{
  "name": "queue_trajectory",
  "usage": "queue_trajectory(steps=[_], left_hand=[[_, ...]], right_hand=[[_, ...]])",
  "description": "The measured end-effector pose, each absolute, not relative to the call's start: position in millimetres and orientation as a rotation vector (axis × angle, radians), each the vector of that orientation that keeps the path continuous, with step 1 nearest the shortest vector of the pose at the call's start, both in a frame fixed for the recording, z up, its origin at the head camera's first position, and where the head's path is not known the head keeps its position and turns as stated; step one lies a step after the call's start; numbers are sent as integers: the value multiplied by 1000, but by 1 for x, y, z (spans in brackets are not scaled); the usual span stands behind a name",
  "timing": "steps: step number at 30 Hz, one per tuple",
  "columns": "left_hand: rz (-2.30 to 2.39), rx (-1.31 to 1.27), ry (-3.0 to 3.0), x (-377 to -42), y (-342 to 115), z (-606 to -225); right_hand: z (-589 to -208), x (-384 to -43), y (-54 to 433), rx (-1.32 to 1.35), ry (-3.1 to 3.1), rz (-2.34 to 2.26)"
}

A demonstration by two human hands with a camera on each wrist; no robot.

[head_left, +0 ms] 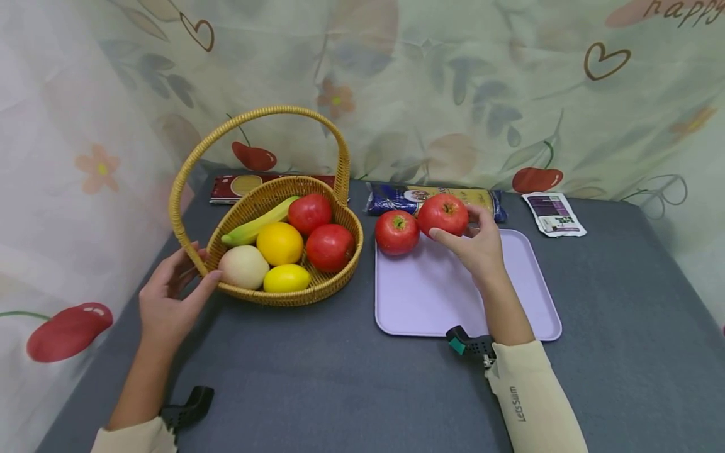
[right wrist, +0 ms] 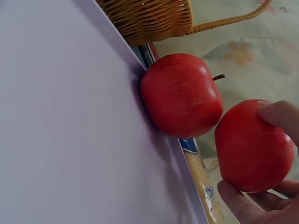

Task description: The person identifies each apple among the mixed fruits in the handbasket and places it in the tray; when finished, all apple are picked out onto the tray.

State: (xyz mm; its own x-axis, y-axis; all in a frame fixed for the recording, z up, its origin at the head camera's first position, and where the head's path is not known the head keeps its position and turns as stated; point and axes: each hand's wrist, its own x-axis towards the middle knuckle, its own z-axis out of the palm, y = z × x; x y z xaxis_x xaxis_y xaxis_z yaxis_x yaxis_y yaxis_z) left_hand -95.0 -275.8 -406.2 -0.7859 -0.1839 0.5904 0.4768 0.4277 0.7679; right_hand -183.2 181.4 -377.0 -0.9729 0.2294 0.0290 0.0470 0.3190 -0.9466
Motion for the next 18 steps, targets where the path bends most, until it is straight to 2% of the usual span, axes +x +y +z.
queue_trajectory(steps=[18], left_hand=[[-1379,-245,-2071,-95,-277,-407]], right_hand=[[-390,-189,191,-377,-2577,1670]])
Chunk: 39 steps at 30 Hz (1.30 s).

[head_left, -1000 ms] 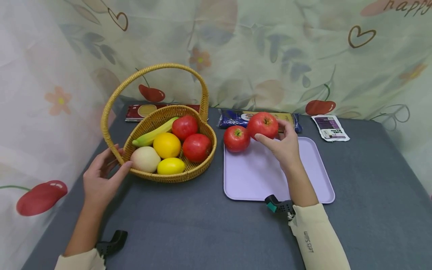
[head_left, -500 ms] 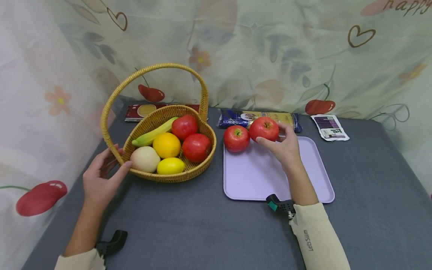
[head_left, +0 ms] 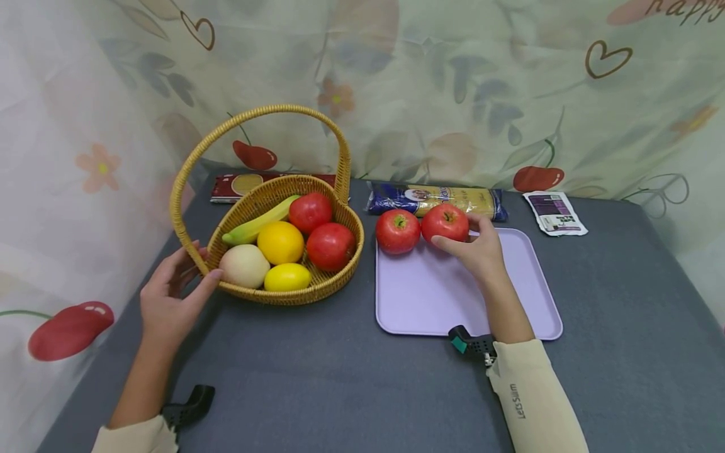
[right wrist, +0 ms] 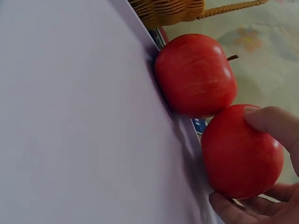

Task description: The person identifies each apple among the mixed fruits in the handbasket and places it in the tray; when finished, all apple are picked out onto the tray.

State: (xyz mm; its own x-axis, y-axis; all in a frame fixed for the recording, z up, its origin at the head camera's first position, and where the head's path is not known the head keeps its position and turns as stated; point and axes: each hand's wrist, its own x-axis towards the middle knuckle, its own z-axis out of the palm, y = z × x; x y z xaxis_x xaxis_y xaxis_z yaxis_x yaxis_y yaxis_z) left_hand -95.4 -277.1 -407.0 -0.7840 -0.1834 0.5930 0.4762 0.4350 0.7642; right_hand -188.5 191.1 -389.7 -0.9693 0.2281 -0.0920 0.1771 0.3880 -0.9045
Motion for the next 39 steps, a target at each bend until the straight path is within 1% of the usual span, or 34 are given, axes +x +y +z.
queue_trajectory(steps=[8,15,23,27,34,39], left_hand=[[-1371,-227,-2079,-96,-274,-405],[-1355,-221,-2081,-87,-259,-385],[-1381,-225,-2073,-97,-274,-406],[-1386,-226,-2079,-96,-274,-405],[-1376,-258,-2067,-87,-263,-388],[-1385,-235,-2073,-90,-268,-396]], right_hand=[[-395,-191,195,-404,-2613,1657],[-397,-190,198,-326,-2666,1640],[-395,-187,196,-290,-2691,1651],[-393,-187,196,-277,-2704,1650],[-395,-187,196,-242,-2692,1659],[-396,-187,195,-219,-2693,1642]])
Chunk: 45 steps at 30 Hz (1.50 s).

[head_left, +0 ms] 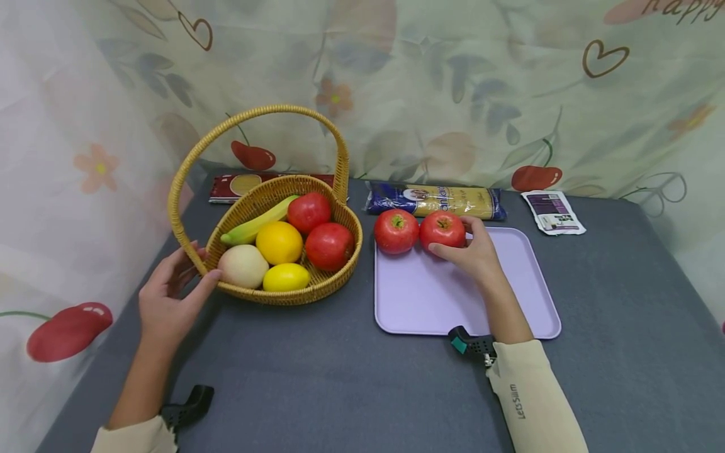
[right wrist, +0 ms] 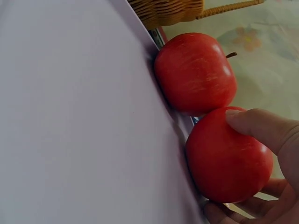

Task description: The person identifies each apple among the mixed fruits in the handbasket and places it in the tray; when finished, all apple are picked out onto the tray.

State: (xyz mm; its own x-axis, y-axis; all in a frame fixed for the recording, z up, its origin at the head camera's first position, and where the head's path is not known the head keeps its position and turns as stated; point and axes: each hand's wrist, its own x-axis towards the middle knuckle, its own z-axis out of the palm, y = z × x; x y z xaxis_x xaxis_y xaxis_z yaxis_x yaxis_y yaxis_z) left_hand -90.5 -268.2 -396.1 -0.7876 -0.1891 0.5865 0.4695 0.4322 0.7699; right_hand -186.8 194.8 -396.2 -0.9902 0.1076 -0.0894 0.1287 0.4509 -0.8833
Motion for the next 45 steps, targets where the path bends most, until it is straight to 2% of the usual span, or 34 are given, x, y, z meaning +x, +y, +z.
queue_trajectory(steps=[8,15,22,29,37,45], left_hand=[[-1378,-227,-2079,-96,-276,-408],[-1370,-244,-2069,-86,-262,-387],[-1355,-234,-2076,-89,-265,-392],[-1384,-232,-2069,-96,-276,-407],[-1373,-254,-2066,-96,-277,-409],[-1365,-243,-2086,-96,-279,-409]], right_hand=[[-396,-187,193,171,2765,-1561],[-381,-180,183,65,3014,-1495],[-362,-168,155,-306,3239,-1473],[-354,-157,109,-698,3110,-1304],[-351,-162,68,-926,2988,-1067],[-347,-175,44,-993,3013,-774]])
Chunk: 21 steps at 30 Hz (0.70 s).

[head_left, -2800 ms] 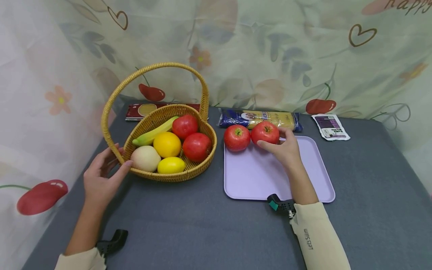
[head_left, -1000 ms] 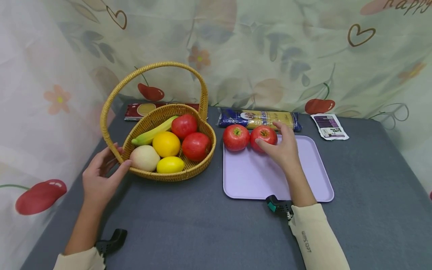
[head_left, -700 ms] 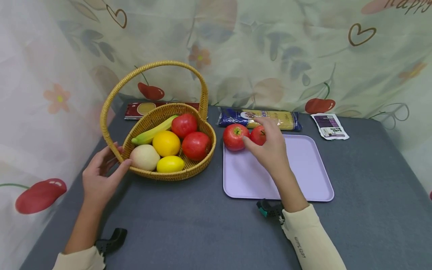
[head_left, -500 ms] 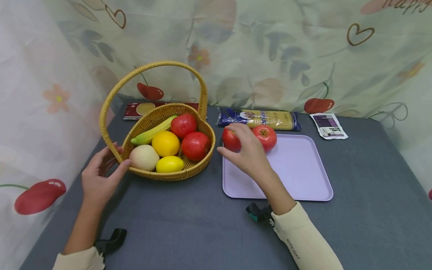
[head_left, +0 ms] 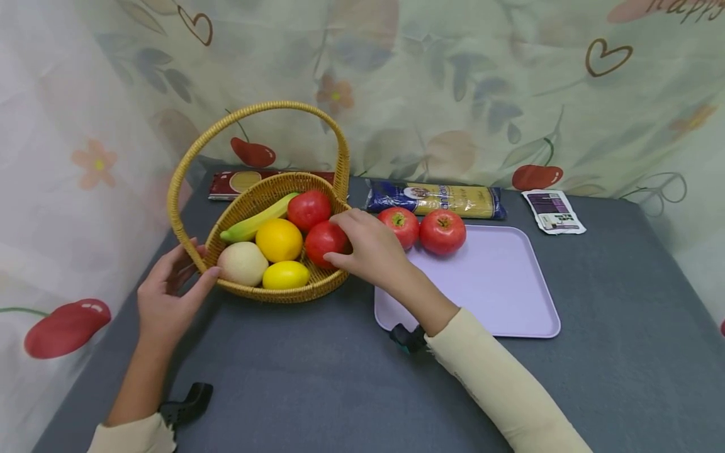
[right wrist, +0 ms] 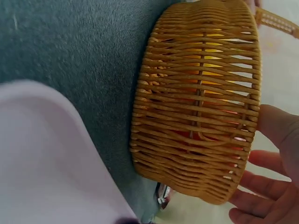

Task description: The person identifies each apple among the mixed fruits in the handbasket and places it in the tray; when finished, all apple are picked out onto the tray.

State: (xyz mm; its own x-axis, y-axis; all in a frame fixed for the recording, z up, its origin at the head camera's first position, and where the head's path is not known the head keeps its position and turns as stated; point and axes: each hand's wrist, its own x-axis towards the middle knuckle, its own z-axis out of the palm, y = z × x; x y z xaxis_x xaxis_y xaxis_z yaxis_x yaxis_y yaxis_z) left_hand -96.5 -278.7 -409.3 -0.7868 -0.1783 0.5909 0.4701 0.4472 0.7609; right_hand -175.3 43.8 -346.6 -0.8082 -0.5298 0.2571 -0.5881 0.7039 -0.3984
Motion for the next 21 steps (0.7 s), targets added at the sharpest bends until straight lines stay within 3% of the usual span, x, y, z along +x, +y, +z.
queue_trajectory(steps=[21], left_hand=[[-1386,-243,-2065,-97,-277,-407]], right_hand=[[-331,-188,7,914,-3106,-3]])
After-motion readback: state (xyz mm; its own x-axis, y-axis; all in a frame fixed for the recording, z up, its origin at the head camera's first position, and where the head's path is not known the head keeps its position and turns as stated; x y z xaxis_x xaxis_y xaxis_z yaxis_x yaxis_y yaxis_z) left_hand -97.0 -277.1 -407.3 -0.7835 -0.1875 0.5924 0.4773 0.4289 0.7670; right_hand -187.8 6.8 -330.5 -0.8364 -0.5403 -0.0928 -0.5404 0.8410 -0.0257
